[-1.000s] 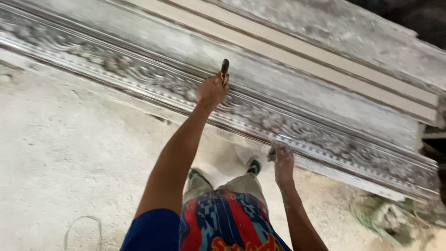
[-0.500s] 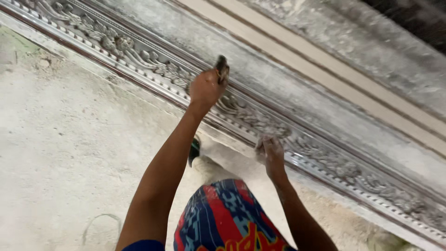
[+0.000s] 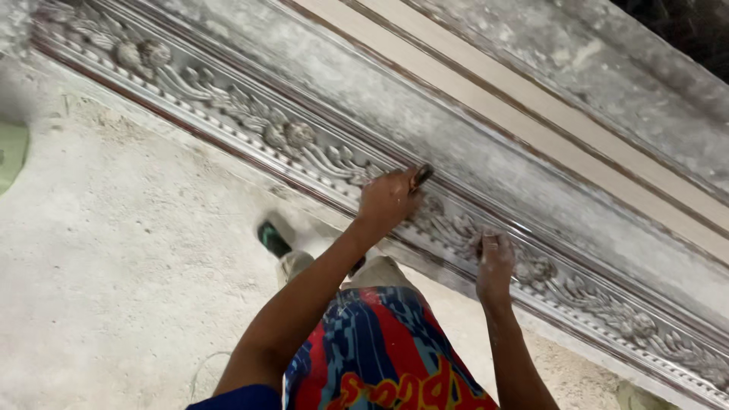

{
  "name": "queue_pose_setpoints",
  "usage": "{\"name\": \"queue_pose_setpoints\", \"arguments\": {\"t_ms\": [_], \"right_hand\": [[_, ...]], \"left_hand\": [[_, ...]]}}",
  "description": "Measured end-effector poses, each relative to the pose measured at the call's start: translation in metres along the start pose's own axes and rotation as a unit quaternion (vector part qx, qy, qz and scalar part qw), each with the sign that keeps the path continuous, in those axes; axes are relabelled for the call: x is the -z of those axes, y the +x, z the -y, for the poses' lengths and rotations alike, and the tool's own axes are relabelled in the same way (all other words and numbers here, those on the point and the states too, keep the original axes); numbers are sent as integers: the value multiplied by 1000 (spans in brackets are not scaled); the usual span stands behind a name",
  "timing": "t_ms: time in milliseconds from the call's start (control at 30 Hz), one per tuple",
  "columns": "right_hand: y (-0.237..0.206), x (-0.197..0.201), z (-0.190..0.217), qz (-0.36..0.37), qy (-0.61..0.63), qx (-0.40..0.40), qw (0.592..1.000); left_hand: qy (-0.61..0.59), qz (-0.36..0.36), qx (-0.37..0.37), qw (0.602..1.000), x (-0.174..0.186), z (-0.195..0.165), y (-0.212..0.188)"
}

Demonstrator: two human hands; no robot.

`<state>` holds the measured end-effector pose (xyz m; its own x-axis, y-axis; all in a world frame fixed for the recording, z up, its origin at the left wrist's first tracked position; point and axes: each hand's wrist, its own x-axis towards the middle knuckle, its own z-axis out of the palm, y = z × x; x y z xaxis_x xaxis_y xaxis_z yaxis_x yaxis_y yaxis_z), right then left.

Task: The person wipes a long ornate decorative moulding with a yellow sponge, then uses a brush to clean the detailed carvings. They later mix a white paste in a bucket using a trowel and their hand.

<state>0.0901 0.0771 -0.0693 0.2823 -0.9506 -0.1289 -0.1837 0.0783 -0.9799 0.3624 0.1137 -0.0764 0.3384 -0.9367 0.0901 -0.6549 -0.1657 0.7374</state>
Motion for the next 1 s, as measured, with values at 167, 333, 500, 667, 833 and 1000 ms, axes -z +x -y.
{"name": "queue_pose_setpoints", "arguments": {"t_ms": [167, 333, 500, 667, 833, 1000], "right_hand": [[-3, -92, 5, -54, -23, -71, 996], [11, -213, 27, -41, 43, -44, 997], [14, -304, 52, -41, 38, -18, 998], [-1, -348, 63, -76, 46, -24, 996], [7, -382, 66, -90, 52, -65, 992], [13, -415, 71, -65, 106, -26, 992]], "left_hand": [[26, 2, 6, 1000, 68, 67, 13], [100, -10, -23, 995, 146, 147, 30], [27, -7, -83, 996, 194, 185, 32], [-5, 73, -10, 997, 261, 224, 29], [-1, -84, -32, 996, 338, 275, 63], [139, -18, -9, 990, 375, 313, 85]]}}
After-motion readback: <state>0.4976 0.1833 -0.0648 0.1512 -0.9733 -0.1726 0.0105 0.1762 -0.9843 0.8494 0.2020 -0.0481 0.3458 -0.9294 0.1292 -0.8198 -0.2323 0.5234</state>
